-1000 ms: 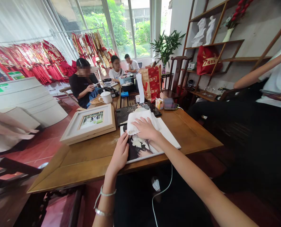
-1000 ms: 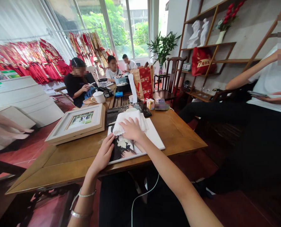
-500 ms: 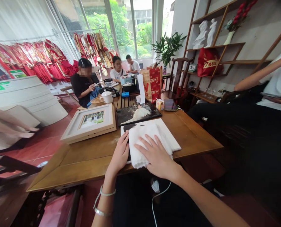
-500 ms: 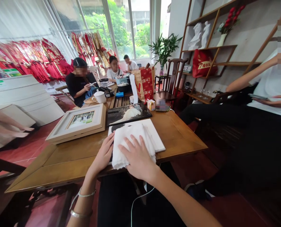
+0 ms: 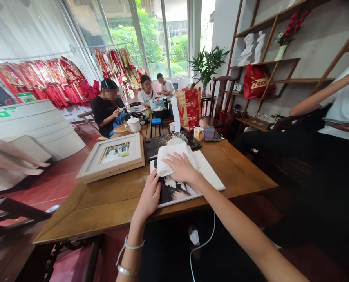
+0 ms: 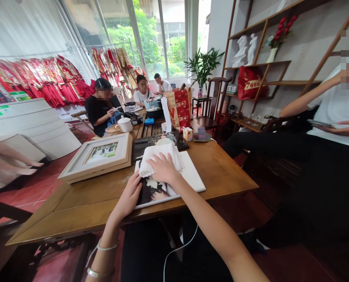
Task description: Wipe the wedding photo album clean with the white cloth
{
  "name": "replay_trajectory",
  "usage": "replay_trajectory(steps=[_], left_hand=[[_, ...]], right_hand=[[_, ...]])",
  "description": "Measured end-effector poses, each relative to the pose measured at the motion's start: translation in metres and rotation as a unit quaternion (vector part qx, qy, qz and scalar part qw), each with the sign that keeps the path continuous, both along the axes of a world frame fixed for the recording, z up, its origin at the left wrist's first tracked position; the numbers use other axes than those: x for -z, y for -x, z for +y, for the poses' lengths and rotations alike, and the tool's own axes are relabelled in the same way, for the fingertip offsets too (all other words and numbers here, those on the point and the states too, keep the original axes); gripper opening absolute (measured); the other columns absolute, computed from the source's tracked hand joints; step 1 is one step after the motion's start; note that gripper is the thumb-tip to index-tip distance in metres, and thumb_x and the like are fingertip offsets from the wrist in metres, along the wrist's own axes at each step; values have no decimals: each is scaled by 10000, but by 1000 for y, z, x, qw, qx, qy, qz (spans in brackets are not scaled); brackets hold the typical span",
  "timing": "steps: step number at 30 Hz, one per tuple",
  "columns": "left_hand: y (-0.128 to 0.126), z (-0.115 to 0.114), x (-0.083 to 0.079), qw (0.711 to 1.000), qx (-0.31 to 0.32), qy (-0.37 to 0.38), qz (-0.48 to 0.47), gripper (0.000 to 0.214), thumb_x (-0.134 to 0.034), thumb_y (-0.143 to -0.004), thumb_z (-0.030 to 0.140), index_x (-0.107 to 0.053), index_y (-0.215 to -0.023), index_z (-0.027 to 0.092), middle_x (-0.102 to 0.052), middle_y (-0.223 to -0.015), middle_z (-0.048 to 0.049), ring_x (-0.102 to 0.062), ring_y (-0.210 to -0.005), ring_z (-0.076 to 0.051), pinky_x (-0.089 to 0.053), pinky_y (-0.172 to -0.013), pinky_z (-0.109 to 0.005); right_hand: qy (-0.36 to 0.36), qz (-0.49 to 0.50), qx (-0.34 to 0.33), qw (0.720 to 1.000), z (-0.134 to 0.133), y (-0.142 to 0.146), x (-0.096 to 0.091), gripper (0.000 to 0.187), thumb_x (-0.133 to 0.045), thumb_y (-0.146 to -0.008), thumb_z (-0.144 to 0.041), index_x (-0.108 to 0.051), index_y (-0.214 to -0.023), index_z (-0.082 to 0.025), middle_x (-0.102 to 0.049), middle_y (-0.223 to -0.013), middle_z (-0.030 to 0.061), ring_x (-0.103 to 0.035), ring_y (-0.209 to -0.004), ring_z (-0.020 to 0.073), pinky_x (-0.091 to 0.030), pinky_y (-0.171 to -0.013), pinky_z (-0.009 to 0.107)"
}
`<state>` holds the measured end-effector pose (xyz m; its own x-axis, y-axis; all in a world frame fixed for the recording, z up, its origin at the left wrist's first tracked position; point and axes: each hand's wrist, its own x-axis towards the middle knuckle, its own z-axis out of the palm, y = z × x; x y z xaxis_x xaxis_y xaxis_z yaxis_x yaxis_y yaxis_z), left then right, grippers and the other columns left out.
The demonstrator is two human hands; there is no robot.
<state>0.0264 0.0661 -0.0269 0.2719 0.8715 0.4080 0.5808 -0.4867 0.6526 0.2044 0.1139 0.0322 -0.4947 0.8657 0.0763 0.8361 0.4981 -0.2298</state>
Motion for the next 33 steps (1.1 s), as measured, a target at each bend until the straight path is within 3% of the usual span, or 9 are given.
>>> replay_trajectory(steps=[4, 7, 16, 20, 25, 29, 33], left_hand=[[0, 1, 2, 1000, -12, 6, -5, 437, -349, -926, 216, -450, -1351, 209, -380, -1473, -101, -310, -1386, -229, -212, -1159, -473], [-2, -1, -1, 1000, -10, 5, -2, 437, -348, -926, 214, -447, -1351, 203, -387, -1469, -106, -310, -1385, -229, -209, -1159, -475], [-3, -4, -9, 1000, 10, 15, -16, 450, -367, -929, 261, -438, -1373, 243, -362, -1496, -78, -297, -1395, -231, -229, -1156, -455], [-4, -5, -10, 1000, 13, 19, -18, 445, -369, -938, 294, -435, -1376, 255, -348, -1506, -77, -290, -1399, -235, -216, -1158, -461], [-3, -4, -8, 1000, 2, 26, -9, 456, -366, -934, 280, -417, -1384, 229, -347, -1502, -89, -282, -1401, -230, -203, -1162, -467], [-2, -2, -6, 1000, -4, 18, -2, 449, -351, -928, 250, -432, -1368, 208, -358, -1494, -99, -293, -1397, -230, -209, -1162, -464], [0, 0, -2, 1000, -17, 8, 0, 434, -363, -920, 236, -449, -1344, 199, -388, -1472, -108, -308, -1391, -231, -208, -1163, -474]], right_hand=[[-7, -4, 15, 1000, 9, 8, -1, 608, -501, -821, -284, -369, -1412, -227, -295, -1521, 94, -176, -1398, 340, -96, -1099, 601], [-22, -3, 14, 1000, -2, 8, 2, 610, -510, -817, -270, -372, -1409, -220, -297, -1518, 104, -173, -1395, 351, -97, -1096, 605], [-45, 32, -41, 998, -98, -18, 11, 678, -543, -765, -204, -355, -1416, -225, -270, -1525, 110, -104, -1413, 337, -35, -1123, 581], [-14, 37, -69, 997, -118, -28, 6, 680, -535, -766, -207, -345, -1418, -246, -258, -1532, 96, -74, -1423, 310, -18, -1132, 566], [-7, 38, -73, 997, -92, -25, 5, 688, -545, -744, -196, -369, -1408, -240, -247, -1541, 87, -101, -1422, 305, -32, -1129, 561], [-8, 35, -62, 997, -51, -18, 2, 705, -562, -715, -182, -391, -1399, -212, -290, -1523, 100, -158, -1405, 333, -74, -1113, 585], [32, 31, -98, 994, -7, -18, -8, 693, -522, -689, -101, -437, -1365, -227, -338, -1504, 79, -219, -1393, 316, -140, -1096, 592]])
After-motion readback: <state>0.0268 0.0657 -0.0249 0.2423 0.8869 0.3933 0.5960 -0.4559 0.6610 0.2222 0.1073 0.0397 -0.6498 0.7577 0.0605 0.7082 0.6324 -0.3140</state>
